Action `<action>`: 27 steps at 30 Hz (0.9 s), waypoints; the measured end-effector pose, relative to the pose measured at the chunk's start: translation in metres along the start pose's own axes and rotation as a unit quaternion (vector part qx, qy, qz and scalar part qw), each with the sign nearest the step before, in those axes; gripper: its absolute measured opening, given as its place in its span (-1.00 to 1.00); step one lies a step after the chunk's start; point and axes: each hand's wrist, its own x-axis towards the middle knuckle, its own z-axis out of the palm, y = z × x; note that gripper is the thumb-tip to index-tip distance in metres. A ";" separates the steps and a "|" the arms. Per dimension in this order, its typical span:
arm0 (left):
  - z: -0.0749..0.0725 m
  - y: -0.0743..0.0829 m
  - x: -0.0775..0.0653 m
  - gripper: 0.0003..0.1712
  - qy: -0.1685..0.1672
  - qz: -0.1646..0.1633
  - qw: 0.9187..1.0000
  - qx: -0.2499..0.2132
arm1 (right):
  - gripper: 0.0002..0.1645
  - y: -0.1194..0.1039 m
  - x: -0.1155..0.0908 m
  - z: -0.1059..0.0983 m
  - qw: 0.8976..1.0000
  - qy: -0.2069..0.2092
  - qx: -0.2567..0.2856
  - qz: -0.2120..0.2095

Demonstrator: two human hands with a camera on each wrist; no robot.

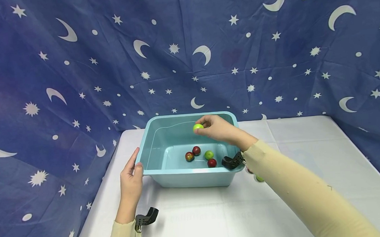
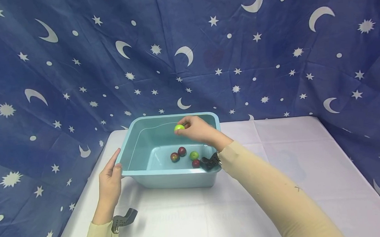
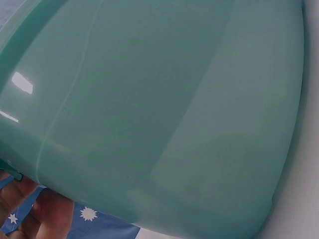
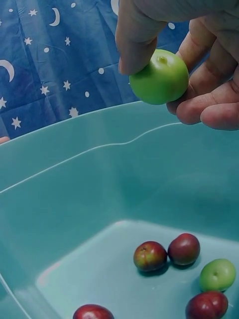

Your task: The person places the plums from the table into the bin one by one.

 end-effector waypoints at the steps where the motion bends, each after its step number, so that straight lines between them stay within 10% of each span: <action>1: 0.000 0.000 0.000 -0.44 0.000 -0.001 1.000 0.001 | -0.55 0.000 0.000 0.000 1.000 0.001 -0.004 -0.001; 27: 0.000 -0.001 0.001 -0.45 -0.001 0.004 1.000 -0.005 | -0.65 0.003 0.006 0.006 1.000 -0.005 -0.024 0.000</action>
